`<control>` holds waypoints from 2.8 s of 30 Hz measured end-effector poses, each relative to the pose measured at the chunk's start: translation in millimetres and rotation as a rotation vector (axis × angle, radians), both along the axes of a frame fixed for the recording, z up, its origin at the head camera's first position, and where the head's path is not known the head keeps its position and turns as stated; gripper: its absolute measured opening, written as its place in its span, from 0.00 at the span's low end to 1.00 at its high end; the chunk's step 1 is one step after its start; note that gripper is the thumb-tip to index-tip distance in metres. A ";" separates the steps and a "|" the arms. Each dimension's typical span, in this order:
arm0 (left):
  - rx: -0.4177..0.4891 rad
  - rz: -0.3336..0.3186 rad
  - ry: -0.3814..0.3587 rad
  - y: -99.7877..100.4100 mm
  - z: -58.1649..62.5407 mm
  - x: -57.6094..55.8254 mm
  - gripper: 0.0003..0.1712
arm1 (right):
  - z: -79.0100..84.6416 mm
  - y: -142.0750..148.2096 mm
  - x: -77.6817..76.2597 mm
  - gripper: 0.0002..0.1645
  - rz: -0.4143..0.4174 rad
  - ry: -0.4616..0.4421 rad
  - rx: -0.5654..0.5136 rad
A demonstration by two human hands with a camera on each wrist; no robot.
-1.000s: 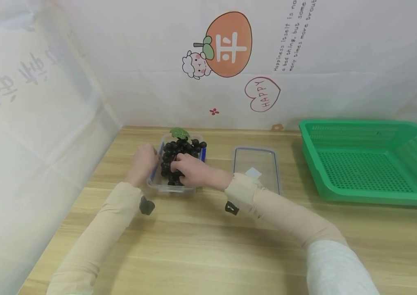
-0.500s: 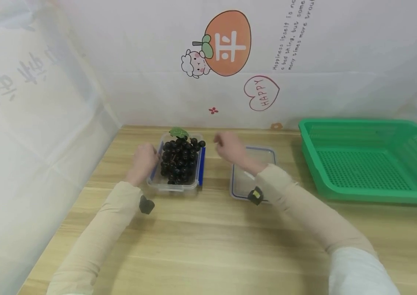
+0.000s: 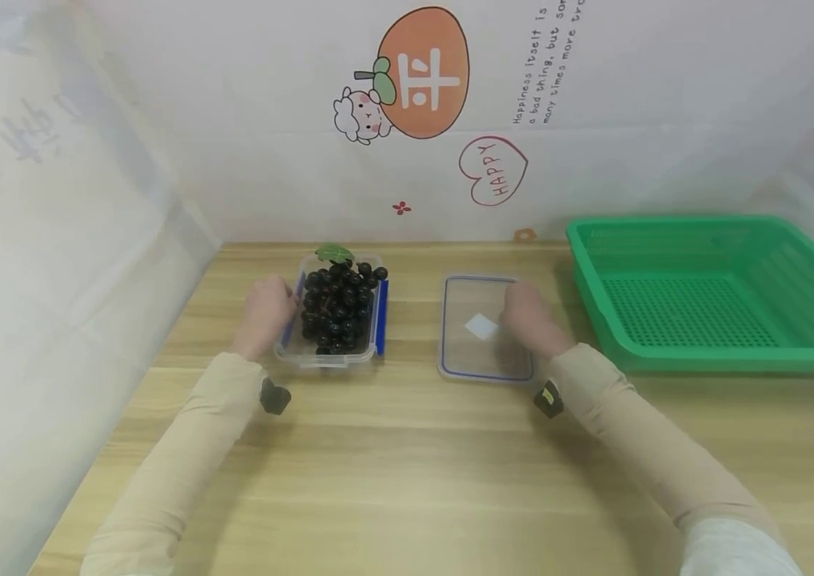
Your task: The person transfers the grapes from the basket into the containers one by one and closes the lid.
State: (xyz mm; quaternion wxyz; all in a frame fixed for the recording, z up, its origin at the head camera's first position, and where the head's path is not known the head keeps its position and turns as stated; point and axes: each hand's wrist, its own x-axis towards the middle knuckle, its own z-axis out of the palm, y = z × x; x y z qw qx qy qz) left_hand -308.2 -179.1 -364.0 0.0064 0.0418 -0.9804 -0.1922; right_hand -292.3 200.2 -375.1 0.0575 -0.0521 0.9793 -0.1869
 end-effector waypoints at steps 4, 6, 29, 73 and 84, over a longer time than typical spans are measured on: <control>0.012 0.004 0.010 -1.3 1.3 0.6 0.08 | -2.4 1.1 1.0 0.03 -0.040 0.016 0.074; 0.023 0.009 0.003 -1.3 1.8 1.2 0.08 | -4.4 1.9 0.6 0.03 -0.067 0.016 0.111; 0.000 0.014 0.002 1.5 2.4 2.2 0.10 | -18.9 21.1 2.7 0.04 -0.112 -0.026 0.082; -0.024 0.022 0.007 0.3 4.8 1.6 0.09 | 25.2 -11.6 5.8 0.21 -0.072 0.112 -0.139; 0.001 0.008 0.018 0.0 8.5 6.5 0.09 | 36.0 -29.4 1.0 0.19 -0.050 0.109 -0.131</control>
